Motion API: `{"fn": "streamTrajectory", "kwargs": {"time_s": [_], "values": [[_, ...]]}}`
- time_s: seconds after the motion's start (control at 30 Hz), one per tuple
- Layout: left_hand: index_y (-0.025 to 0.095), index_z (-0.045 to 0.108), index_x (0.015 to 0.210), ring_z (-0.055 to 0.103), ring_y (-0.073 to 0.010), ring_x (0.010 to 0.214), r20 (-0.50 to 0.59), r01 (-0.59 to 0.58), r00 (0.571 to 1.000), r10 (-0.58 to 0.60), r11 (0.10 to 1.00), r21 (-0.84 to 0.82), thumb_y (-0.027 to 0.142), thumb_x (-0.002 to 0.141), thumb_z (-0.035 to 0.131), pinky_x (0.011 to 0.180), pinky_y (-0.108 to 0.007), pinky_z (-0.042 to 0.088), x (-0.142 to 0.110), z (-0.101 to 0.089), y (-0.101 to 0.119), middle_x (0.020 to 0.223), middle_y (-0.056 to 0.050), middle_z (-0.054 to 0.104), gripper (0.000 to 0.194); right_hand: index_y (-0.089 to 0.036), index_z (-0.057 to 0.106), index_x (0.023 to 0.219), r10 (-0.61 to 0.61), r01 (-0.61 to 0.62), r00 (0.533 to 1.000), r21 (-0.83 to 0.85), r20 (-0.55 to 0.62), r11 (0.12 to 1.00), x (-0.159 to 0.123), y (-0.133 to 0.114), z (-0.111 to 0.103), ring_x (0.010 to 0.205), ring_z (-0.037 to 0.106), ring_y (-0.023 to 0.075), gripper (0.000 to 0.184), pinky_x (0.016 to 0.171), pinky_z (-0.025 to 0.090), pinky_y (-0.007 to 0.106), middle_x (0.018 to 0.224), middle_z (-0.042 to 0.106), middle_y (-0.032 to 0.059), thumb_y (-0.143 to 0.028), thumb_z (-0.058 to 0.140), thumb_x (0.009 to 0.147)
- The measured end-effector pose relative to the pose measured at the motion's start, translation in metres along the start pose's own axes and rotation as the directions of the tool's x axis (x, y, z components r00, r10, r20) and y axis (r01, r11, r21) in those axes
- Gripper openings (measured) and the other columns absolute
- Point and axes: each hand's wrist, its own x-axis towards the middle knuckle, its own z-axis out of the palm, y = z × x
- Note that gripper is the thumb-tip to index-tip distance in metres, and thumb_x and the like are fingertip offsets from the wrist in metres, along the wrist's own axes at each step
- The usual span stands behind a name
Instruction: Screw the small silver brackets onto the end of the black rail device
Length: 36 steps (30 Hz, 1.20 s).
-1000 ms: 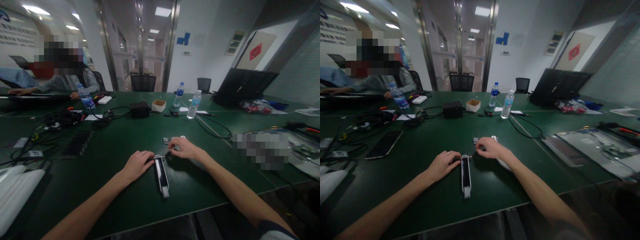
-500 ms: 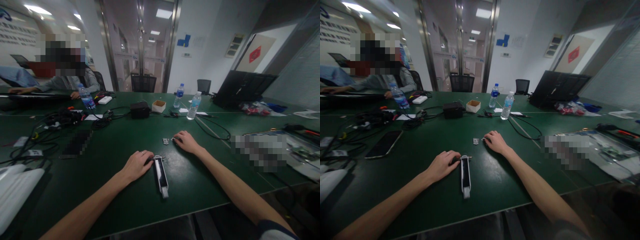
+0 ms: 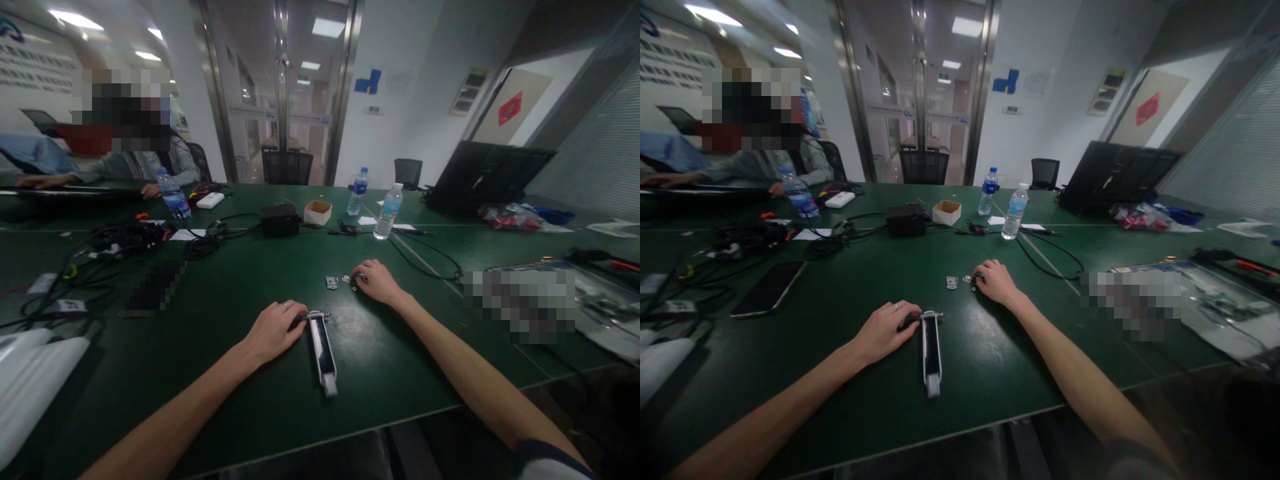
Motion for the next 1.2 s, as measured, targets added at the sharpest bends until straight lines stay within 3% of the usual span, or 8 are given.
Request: {"fn": "streamTrajectory", "kwargs": {"time_s": [0.23, 0.43, 0.83, 1.07, 1.2], "values": [[0.019, 0.056, 0.11, 0.057, -0.0173, 0.083, -0.018, -0.013, 1.0, 0.013, 1.0, -0.017, 0.024, 0.092, 0.052, 0.073, -0.03, 0.045, 0.0, 0.002, -0.002, 0.104, -0.003, 0.061, 0.019, -0.02, 0.069, 0.098, -0.014, 0.015, 0.999, 0.014, -0.043, 1.0, 0.002, 0.008, 0.003, 0.097, 0.051, 0.0226, 0.019, 0.083, 0.04, 0.033, 0.102, 0.064, 0.0083, -0.019, 0.053, 0.088], [0.019, 0.056, 0.11, 0.057, -0.0172, 0.082, -0.014, -0.006, 1.0, 0.005, 1.0, -0.021, 0.023, 0.091, 0.053, 0.073, -0.03, 0.045, 0.0, 0.0, 0.0, 0.104, -0.003, 0.061, 0.019, -0.023, 0.07, 0.1, -0.061, 0.061, 0.998, 0.02, -0.013, 0.998, 0.001, 0.003, 0.005, 0.097, 0.05, 0.0227, 0.02, 0.081, 0.04, 0.033, 0.103, 0.062, 0.0089, -0.031, 0.054, 0.092], [0.018, 0.056, 0.11, 0.057, -0.0172, 0.082, -0.013, 0.006, 1.0, -0.006, 1.0, -0.029, 0.022, 0.09, 0.054, 0.072, -0.03, 0.046, -0.001, -0.001, 0.002, 0.104, -0.004, 0.061, 0.021, -0.017, 0.068, 0.084, 0.011, -0.011, 0.999, 0.001, 0.032, 1.0, 0.003, -0.006, 0.003, 0.095, 0.051, 0.0221, 0.013, 0.081, 0.039, 0.032, 0.098, 0.063, 0.0091, -0.023, 0.057, 0.085], [0.019, 0.056, 0.111, 0.057, -0.0174, 0.082, -0.011, 0.023, 1.0, -0.023, 0.999, -0.025, 0.023, 0.09, 0.054, 0.072, -0.03, 0.046, -0.001, 0.0, 0.0, 0.103, -0.003, 0.06, 0.022, -0.019, 0.068, 0.083, 0.013, -0.015, 0.997, 0.032, 0.072, 0.999, 0.001, -0.006, -0.002, 0.099, 0.05, 0.0241, 0.017, 0.081, 0.039, 0.034, 0.101, 0.063, 0.0086, -0.034, 0.06, 0.085], [0.018, 0.056, 0.112, 0.057, -0.0174, 0.081, -0.008, 0.039, 0.999, -0.039, 0.999, -0.025, 0.024, 0.09, 0.054, 0.072, -0.03, 0.046, 0.0, 0.001, 0.0, 0.102, -0.003, 0.061, 0.023, -0.019, 0.068, 0.081, 0.038, -0.043, 0.995, 0.049, 0.093, 0.998, 0.001, -0.007, -0.003, 0.098, 0.051, 0.0243, 0.013, 0.081, 0.039, 0.034, 0.099, 0.063, 0.0084, -0.031, 0.063, 0.081]]}}
